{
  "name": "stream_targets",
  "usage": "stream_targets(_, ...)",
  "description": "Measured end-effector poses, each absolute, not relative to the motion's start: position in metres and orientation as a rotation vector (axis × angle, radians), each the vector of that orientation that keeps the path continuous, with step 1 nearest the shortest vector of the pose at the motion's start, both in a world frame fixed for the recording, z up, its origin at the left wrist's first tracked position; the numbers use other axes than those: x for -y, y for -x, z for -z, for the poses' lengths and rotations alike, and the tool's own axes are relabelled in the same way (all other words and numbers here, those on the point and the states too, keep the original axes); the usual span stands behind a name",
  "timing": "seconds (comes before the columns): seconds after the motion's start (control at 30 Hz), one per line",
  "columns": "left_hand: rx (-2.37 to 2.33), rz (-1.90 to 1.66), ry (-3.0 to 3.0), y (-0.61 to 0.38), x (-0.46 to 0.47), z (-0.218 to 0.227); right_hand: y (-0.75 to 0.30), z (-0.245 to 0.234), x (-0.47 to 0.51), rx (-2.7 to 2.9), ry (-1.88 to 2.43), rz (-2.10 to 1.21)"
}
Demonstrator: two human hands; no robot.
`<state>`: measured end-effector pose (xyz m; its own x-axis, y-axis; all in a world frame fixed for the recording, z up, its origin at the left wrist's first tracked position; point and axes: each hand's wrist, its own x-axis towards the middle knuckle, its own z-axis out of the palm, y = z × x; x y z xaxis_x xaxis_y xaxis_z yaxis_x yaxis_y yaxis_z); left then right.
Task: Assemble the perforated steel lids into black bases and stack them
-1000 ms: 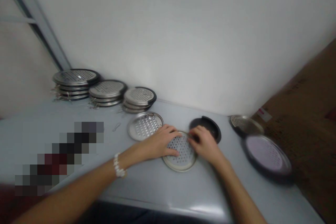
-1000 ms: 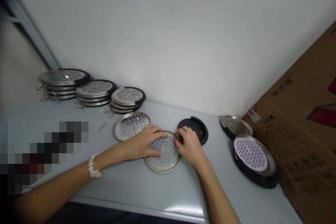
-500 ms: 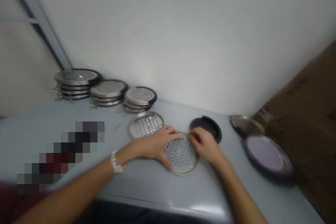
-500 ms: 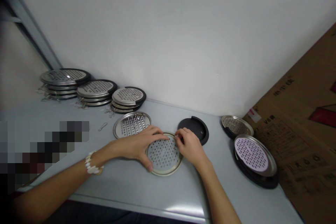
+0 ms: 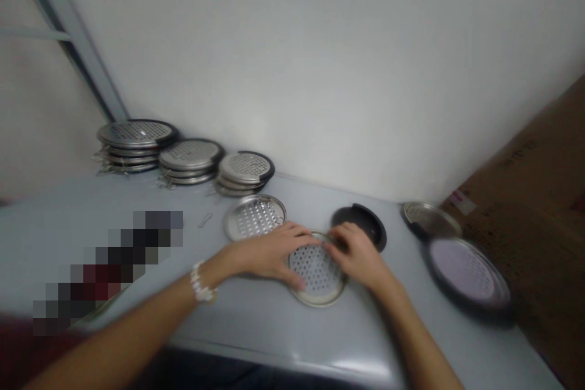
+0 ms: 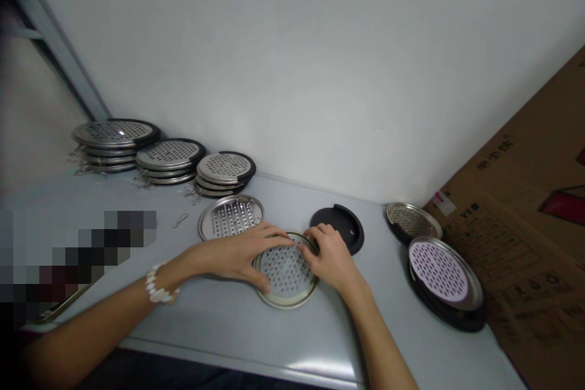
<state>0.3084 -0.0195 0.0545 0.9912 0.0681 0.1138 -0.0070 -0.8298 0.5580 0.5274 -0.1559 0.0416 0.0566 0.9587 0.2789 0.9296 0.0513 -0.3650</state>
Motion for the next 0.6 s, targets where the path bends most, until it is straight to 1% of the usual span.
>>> stream_targets(0.33,-0.132,-0.15,-2.54,-0.3091,0.0196,-0.0596,-0.5265,-0.042,0.1554,1.892,1.9,-0.094)
stream_targets(0.6,-0.083,-0.058,-2.576,-0.3074,0.019,-0.0579,-0.527,-0.0416,0.1549,1.882,1.925,-0.117)
